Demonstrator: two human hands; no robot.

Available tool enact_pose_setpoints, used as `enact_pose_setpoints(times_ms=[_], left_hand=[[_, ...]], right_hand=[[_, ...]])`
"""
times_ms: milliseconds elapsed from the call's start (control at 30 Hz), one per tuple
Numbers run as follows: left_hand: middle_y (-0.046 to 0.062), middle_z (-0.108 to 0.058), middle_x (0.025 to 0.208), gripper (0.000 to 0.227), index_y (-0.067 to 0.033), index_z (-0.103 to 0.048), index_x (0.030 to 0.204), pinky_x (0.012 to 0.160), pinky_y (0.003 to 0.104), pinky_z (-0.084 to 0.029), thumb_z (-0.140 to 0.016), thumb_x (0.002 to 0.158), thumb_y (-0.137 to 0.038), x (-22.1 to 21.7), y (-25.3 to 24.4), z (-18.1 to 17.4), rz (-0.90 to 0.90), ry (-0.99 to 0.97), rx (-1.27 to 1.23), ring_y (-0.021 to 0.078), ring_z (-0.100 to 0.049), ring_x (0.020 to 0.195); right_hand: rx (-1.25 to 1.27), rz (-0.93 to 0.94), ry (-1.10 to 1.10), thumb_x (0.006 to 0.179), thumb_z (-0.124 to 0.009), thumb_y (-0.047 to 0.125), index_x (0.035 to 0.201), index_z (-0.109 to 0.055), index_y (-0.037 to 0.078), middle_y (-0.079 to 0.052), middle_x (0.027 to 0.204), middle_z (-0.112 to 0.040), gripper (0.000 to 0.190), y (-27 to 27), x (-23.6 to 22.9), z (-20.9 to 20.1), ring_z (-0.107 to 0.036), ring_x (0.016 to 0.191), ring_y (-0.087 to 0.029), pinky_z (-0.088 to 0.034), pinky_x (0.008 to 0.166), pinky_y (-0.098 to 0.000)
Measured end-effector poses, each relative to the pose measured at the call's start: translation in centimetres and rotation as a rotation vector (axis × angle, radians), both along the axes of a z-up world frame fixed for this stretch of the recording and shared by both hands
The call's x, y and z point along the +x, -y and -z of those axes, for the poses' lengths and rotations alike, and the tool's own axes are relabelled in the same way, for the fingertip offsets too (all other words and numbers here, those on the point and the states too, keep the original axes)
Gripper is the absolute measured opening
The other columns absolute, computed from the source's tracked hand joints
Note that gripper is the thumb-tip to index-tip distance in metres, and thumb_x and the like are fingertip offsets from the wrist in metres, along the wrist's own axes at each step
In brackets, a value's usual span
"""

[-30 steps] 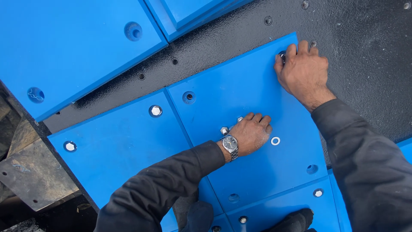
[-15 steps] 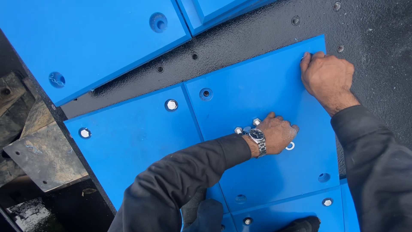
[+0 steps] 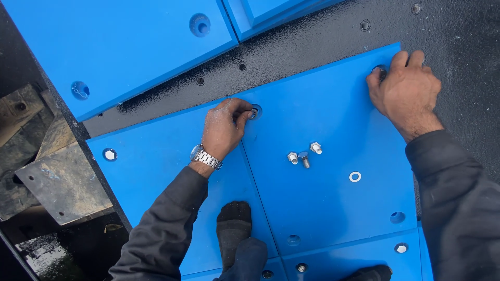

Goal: The person kneels on blue plastic liner panels fitted inside a large steel structure, inserting bolts and washers into the panel holes and threading them by hand. They align and press panels into place, fit adjacent panels together, and position a long blue strip along the edge, securing it with fasteners.

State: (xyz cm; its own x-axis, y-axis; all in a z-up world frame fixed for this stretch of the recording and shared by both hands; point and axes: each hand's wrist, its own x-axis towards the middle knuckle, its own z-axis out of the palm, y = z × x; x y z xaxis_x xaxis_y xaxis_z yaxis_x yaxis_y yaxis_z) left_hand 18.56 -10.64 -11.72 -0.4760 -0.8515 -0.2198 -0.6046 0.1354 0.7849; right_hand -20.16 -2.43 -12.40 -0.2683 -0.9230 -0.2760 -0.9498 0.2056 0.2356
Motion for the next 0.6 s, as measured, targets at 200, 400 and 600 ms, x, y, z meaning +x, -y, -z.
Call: enact_pose_setpoints(times_ms=[200, 400, 600], left_hand=[[0.013, -0.066, 0.105, 0.012, -0.0076, -0.074, 0.1, 0.055, 0.036, -0.056, -0.078, 0.092, -0.015, -1.9, -1.7, -1.0, 0.071, 0.099, -0.213, 0.0238, -0.07, 0.068], [0.011, -0.062, 0.106, 0.04, -0.0084, -0.071, 0.115, 0.065, 0.041, -0.057, -0.08, 0.079, -0.023, -3.7, -6.6, -2.7, 0.513, -0.124, -0.115, 0.0278, -0.065, 0.085], [0.01, -0.068, 0.11, 0.02, -0.0102, -0.069, 0.109, 0.071, 0.041, -0.058, -0.076, 0.093, -0.021, -3.1, -9.0, -1.4, 0.535, -0.096, -0.12, 0.0262, -0.069, 0.088]], right_hand=[[-0.062, -0.026, 0.042, 0.115, -0.046, 0.036, 0.097, -0.068, -0.002, -0.018, 0.087, -0.07, 0.048, -0.5, -0.6, 1.6, -0.071, 0.072, -0.033, -0.055, 0.062, -0.0446], [-0.205, -0.13, 0.035, 0.11, -0.055, 0.038, 0.098, -0.069, -0.001, -0.019, 0.092, -0.07, 0.044, -1.3, -0.2, 1.2, -0.071, 0.068, -0.031, -0.056, 0.053, -0.0428], [-0.041, 0.038, 0.212, 0.114, -0.055, 0.034, 0.101, -0.072, 0.002, -0.017, 0.076, -0.071, 0.038, -1.4, -0.4, 2.1, -0.071, 0.067, -0.034, -0.057, 0.067, -0.0509]])
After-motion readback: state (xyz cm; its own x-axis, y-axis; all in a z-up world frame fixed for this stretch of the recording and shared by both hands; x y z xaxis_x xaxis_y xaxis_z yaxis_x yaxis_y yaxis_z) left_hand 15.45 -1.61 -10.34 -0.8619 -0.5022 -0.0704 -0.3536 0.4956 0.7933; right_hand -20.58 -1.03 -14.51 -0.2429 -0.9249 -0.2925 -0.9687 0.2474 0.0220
